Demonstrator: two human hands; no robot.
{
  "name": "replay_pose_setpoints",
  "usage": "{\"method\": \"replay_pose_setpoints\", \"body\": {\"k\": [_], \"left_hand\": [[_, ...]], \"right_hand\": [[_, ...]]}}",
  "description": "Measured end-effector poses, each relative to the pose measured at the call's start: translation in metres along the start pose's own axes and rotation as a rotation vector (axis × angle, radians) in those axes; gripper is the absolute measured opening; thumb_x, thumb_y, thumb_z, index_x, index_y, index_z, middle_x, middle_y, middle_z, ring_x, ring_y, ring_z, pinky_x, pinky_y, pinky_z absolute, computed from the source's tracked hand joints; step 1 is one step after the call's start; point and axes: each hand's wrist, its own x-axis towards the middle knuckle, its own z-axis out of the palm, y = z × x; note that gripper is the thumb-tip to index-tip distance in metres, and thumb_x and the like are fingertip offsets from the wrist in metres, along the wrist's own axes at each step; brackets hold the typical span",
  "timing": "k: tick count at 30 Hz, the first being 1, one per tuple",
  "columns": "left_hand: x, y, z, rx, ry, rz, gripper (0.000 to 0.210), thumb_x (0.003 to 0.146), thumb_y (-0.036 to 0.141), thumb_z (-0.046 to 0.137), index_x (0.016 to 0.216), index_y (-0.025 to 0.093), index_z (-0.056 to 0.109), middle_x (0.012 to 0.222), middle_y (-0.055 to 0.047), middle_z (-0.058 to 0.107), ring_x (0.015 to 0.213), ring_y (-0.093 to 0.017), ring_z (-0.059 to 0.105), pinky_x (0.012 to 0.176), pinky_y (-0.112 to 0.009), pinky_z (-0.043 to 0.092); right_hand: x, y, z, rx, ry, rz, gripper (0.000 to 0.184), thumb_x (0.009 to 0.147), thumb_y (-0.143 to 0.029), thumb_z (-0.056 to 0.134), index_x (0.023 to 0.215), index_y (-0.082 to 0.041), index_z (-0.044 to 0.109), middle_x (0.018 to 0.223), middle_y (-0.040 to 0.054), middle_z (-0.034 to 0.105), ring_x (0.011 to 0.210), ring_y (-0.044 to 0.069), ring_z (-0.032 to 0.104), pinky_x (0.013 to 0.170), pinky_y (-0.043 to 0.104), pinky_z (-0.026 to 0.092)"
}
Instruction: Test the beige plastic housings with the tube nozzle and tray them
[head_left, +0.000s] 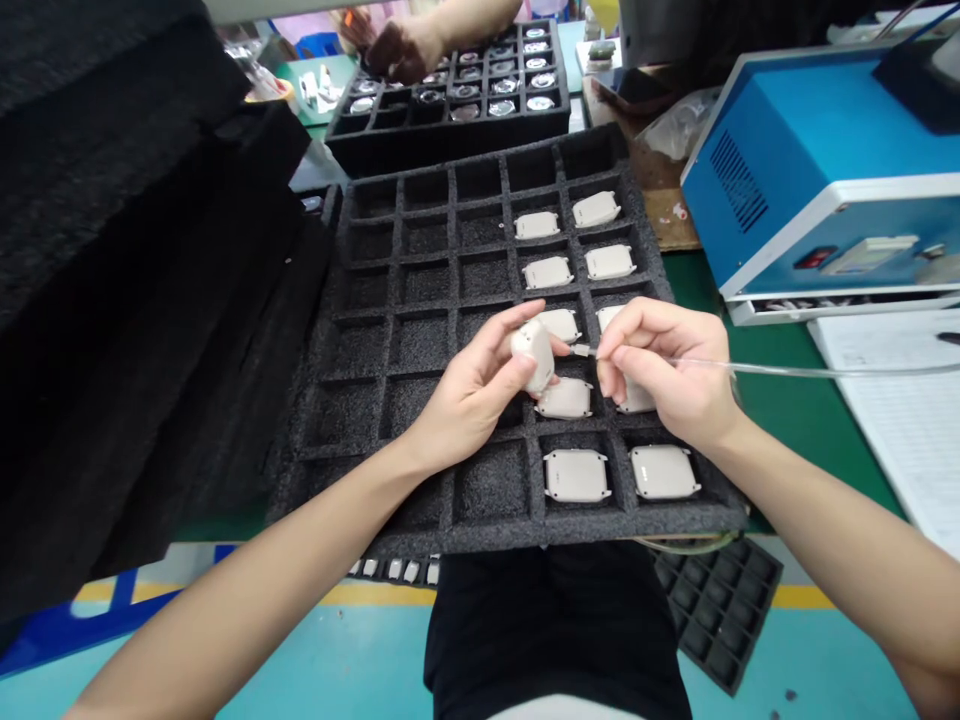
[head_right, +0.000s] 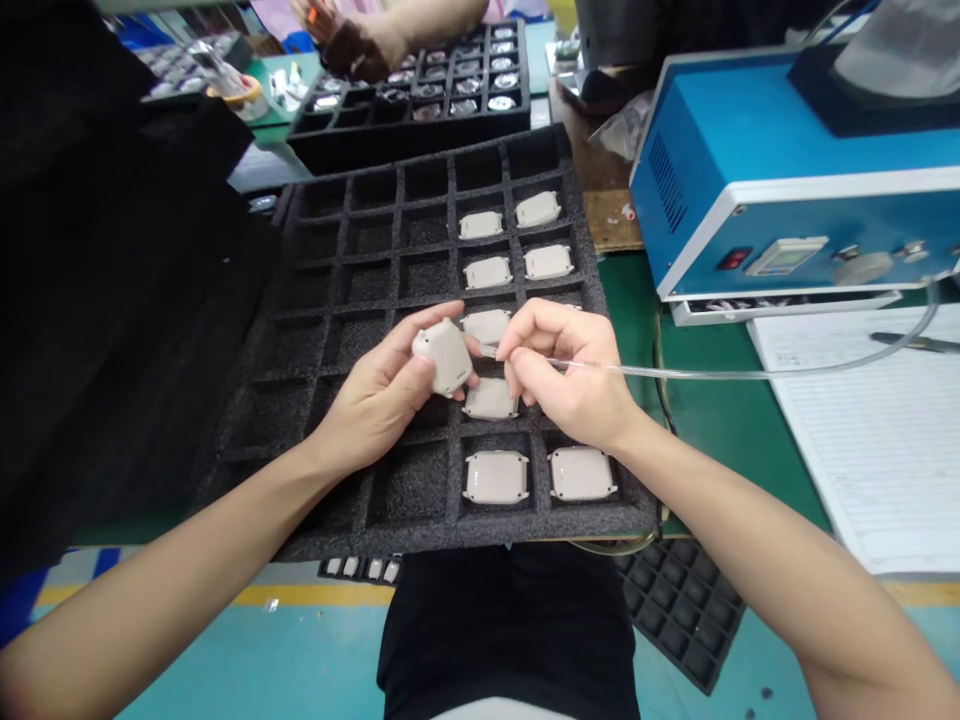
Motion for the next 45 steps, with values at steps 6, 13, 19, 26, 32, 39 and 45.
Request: {"method": "replay_pose_setpoints", "body": {"k": [6, 13, 19, 26, 32, 39, 45], "left_hand": [[0.0014, 0.0043, 0.0009, 0.089, 0.045, 0.033, 0.037, 0.070, 0.021, 0.076, 0.105, 0.016, 0.067, 0.114, -0.009, 0.069, 0.107, -0.025, 0.063, 0.090, -0.033, 0.051], [0.0009, 0.0036, 0.0006, 0.105, 0.030, 0.020, 0.043, 0.065, 0.017, 0.079, 0.108, 0.019, 0.070, 0.118, -0.007, 0.068, 0.100, -0.023, 0.066, 0.090, -0.033, 0.053], [0.0003, 0.0035, 0.0013, 0.108, 0.037, -0.002, 0.044, 0.065, 0.018, 0.079, 0.108, 0.020, 0.070, 0.115, -0.006, 0.069, 0.096, -0.023, 0.067, 0.087, -0.035, 0.055], [0.0004, 0.0055, 0.0022, 0.109, 0.037, -0.006, 0.044, 0.064, 0.016, 0.079, 0.107, 0.019, 0.071, 0.112, -0.006, 0.071, 0.096, -0.023, 0.067, 0.087, -0.034, 0.056], [0.0002, 0.0052, 0.0025, 0.106, 0.037, -0.018, 0.045, 0.064, 0.016, 0.079, 0.108, 0.020, 0.071, 0.111, -0.006, 0.070, 0.098, -0.025, 0.067, 0.089, -0.037, 0.055], [0.0002, 0.0054, 0.0031, 0.096, 0.051, -0.029, 0.044, 0.064, 0.015, 0.080, 0.106, 0.021, 0.072, 0.110, -0.007, 0.071, 0.099, -0.027, 0.067, 0.088, -0.038, 0.055], [0.0007, 0.0052, 0.0026, 0.102, 0.039, -0.017, 0.044, 0.065, 0.015, 0.079, 0.107, 0.020, 0.071, 0.110, -0.005, 0.071, 0.098, -0.024, 0.067, 0.087, -0.036, 0.055]], "right_hand": [[-0.0006, 0.0011, -0.0010, 0.062, -0.044, 0.021, 0.008, 0.076, -0.015, 0.058, 0.068, -0.016, 0.056, 0.050, -0.0023, 0.058, 0.039, 0.008, 0.050, 0.038, 0.019, 0.040], [-0.0008, -0.0005, 0.0001, 0.053, -0.082, -0.001, 0.009, 0.077, -0.016, 0.059, 0.068, -0.016, 0.057, 0.050, -0.0014, 0.058, 0.040, 0.009, 0.051, 0.038, 0.020, 0.042], [-0.0015, -0.0013, 0.0007, 0.028, -0.070, -0.008, 0.010, 0.077, -0.018, 0.060, 0.067, -0.016, 0.058, 0.050, -0.0010, 0.059, 0.041, 0.009, 0.051, 0.037, 0.021, 0.042], [-0.0025, -0.0019, 0.0010, 0.027, -0.070, 0.004, 0.013, 0.079, -0.024, 0.065, 0.068, -0.020, 0.059, 0.052, 0.0002, 0.059, 0.042, 0.011, 0.051, 0.038, 0.025, 0.042], [-0.0027, -0.0019, 0.0012, 0.004, -0.067, 0.037, 0.018, 0.079, -0.031, 0.067, 0.067, -0.021, 0.058, 0.053, 0.0006, 0.057, 0.042, 0.012, 0.051, 0.038, 0.026, 0.042], [-0.0030, -0.0005, 0.0003, -0.009, -0.047, 0.028, 0.018, 0.079, -0.032, 0.066, 0.067, -0.021, 0.058, 0.052, 0.0003, 0.057, 0.041, 0.012, 0.050, 0.038, 0.026, 0.041], [-0.0034, 0.0004, 0.0002, 0.001, -0.055, 0.017, 0.016, 0.080, -0.028, 0.066, 0.067, -0.021, 0.059, 0.052, 0.0004, 0.057, 0.042, 0.012, 0.050, 0.038, 0.027, 0.040]]}}
